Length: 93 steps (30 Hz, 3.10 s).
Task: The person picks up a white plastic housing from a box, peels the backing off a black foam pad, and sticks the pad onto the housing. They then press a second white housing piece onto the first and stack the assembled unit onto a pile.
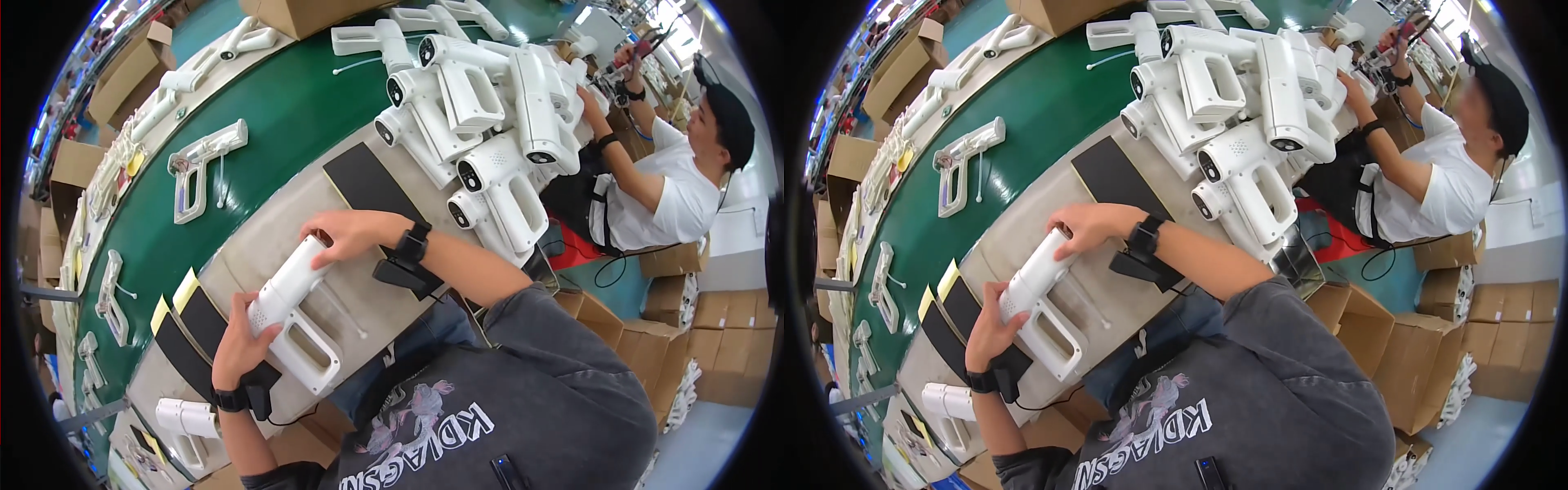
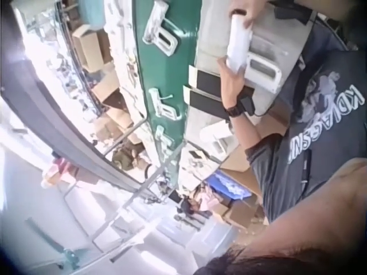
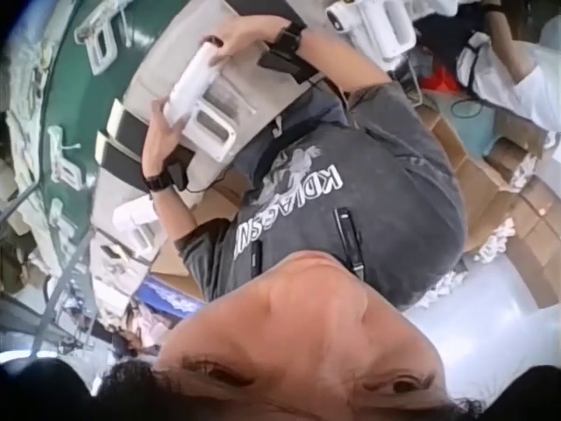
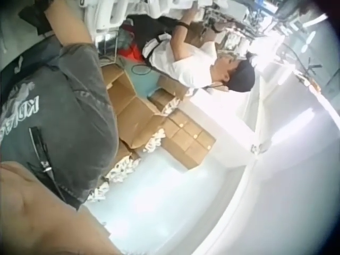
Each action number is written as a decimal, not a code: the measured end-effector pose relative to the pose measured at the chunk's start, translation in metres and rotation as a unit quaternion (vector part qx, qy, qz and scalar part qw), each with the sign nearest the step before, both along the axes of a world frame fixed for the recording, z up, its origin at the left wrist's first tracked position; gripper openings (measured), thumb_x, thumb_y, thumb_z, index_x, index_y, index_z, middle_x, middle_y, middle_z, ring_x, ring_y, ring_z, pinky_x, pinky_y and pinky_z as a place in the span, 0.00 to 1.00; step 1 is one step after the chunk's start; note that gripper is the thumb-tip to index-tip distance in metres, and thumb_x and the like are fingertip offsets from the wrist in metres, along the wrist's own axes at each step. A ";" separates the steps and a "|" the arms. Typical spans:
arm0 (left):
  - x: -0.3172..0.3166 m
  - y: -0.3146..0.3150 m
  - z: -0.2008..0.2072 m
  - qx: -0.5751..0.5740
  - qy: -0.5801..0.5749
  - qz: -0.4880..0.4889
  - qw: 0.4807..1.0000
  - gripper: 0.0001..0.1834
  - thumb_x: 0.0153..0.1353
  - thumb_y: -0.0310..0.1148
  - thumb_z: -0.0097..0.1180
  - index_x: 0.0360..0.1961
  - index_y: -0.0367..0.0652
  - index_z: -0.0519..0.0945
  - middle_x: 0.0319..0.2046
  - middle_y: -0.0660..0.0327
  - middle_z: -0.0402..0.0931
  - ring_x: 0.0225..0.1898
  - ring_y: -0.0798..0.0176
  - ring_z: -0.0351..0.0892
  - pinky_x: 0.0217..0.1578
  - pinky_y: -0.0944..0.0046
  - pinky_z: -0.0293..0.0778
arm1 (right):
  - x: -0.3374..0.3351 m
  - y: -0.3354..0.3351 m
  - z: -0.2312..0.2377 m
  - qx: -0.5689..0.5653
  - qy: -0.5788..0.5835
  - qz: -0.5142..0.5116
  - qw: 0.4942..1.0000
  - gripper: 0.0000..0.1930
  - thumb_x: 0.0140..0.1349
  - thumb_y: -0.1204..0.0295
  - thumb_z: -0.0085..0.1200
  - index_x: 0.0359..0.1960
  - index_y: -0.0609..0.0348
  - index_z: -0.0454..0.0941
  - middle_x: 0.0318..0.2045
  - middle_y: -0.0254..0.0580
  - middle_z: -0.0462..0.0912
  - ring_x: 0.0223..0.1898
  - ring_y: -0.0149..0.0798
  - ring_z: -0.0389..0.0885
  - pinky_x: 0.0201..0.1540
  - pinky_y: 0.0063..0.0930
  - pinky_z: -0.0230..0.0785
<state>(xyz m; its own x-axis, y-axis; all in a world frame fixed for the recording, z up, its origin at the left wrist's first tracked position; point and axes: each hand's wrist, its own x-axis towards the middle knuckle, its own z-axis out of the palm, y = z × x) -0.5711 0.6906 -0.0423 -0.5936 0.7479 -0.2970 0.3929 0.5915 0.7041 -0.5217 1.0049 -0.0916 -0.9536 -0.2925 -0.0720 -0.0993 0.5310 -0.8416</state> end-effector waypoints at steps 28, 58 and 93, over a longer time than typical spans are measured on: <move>0.052 -0.029 0.002 0.128 -0.261 0.054 0.955 0.33 0.57 0.36 0.70 0.61 0.31 0.75 0.53 0.58 0.80 0.54 0.66 0.77 0.59 0.63 0.70 | 0.084 -0.026 0.018 -0.329 -0.205 -0.047 0.921 0.21 0.56 0.71 0.68 0.50 0.63 0.79 0.40 0.37 0.83 0.41 0.29 0.80 0.38 0.25 0.75; -0.198 0.070 -0.028 0.016 0.248 0.322 0.914 0.41 0.47 0.45 0.73 0.56 0.40 0.63 0.41 0.38 0.80 0.45 0.35 0.81 0.49 0.45 0.76 | -0.203 0.103 -0.046 -0.141 0.049 -0.560 0.815 0.33 0.53 0.45 0.66 0.42 0.69 0.83 0.41 0.55 0.85 0.40 0.49 0.86 0.44 0.40 0.79; -0.024 -0.147 -0.048 -0.130 0.366 0.549 0.740 0.43 0.54 0.52 0.70 0.61 0.34 0.67 0.57 0.44 0.73 0.59 0.40 0.70 0.61 0.45 0.66 | 0.136 -0.089 0.028 -0.133 0.098 -0.177 0.970 0.12 0.65 0.79 0.55 0.49 0.63 0.79 0.49 0.39 0.79 0.41 0.29 0.76 0.47 0.22 0.70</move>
<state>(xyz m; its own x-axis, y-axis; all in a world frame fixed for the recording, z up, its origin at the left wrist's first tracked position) -0.5953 0.5435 -0.0899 -0.8734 -0.3313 0.3569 -0.2053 0.9151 0.3471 -0.3859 0.9159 -0.0631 -0.9854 0.0726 0.1540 -0.1223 0.3271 -0.9370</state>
